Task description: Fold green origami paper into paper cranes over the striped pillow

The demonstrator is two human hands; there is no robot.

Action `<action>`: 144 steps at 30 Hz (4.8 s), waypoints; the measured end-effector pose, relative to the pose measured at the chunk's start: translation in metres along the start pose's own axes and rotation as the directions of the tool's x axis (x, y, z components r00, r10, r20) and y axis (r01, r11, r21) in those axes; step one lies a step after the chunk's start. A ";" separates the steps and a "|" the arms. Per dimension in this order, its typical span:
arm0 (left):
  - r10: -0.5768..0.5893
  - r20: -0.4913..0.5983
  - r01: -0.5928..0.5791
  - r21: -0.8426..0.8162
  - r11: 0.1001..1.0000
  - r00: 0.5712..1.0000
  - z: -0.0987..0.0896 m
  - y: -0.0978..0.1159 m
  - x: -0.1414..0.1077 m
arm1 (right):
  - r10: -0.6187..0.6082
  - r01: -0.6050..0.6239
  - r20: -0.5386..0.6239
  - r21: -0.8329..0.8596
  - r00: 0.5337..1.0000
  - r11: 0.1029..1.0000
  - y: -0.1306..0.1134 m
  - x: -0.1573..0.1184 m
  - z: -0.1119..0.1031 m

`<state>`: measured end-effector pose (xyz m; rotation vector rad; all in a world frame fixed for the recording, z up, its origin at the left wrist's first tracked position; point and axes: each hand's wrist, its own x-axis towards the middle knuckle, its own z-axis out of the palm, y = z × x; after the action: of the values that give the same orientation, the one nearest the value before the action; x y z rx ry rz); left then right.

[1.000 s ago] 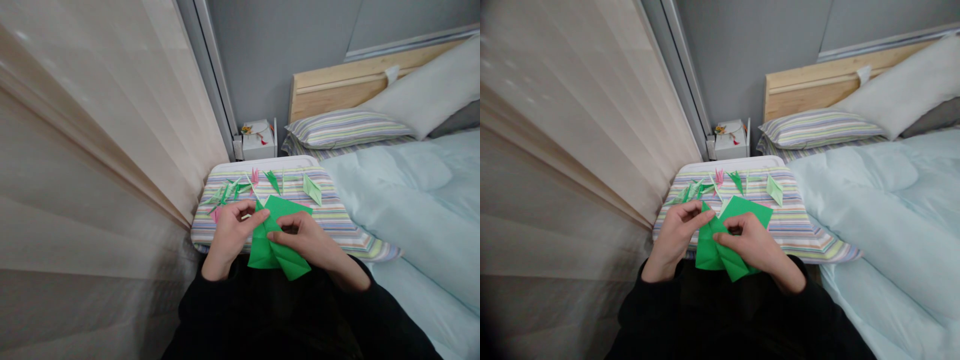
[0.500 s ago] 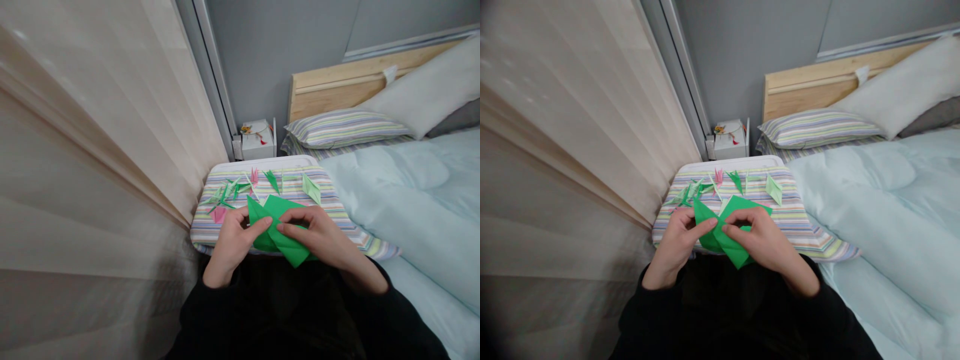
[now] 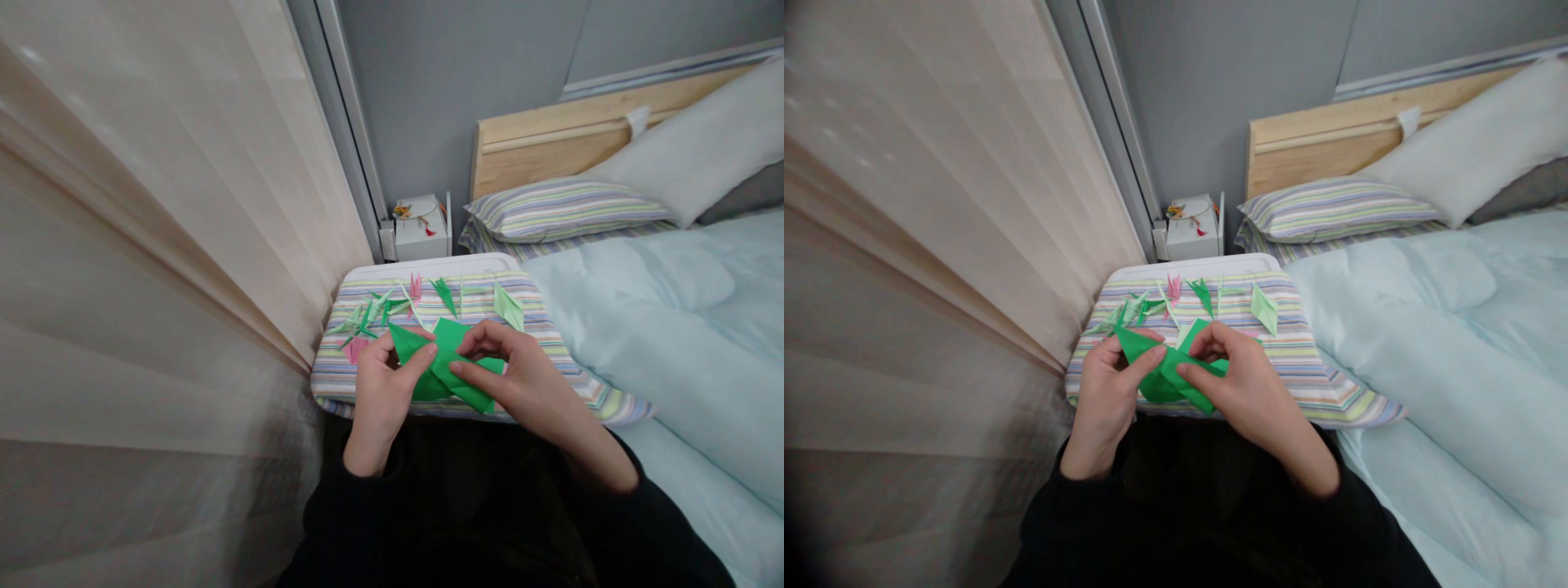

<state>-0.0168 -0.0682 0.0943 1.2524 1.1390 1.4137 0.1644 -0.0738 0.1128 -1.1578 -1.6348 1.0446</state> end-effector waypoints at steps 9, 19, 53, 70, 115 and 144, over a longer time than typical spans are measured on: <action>0.063 0.104 -0.075 0.119 0.990 0.993 -0.005 0.005 0.001 | -0.048 0.053 0.038 -0.137 0.998 0.989 -0.006 0.002 -0.006; 0.065 0.190 -0.107 0.225 0.968 0.980 -0.009 0.015 0.002 | -0.072 0.074 0.019 -0.131 0.997 0.989 -0.007 0.000 -0.007; -0.071 0.100 0.067 0.041 0.997 0.992 -0.008 0.007 -0.001 | -0.005 0.029 0.172 -0.140 0.985 0.990 -0.006 0.003 -0.003; -0.106 0.183 0.093 0.076 0.993 0.977 -0.006 0.006 -0.004 | 0.011 -0.008 0.284 -0.010 0.959 1.000 0.001 0.009 -0.002; -0.175 0.113 0.191 -0.147 0.971 0.978 -0.005 0.008 -0.009 | 0.130 -0.203 0.322 0.203 0.938 0.958 0.016 0.009 0.013; -0.143 0.031 0.147 -0.222 0.964 0.989 -0.016 0.007 0.009 | 0.100 -0.133 0.330 0.079 0.939 0.988 0.024 0.005 0.016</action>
<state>-0.0337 -0.0616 0.1022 0.9992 1.0088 1.3776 0.1539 -0.0659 0.0860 -1.0671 -1.7577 1.4402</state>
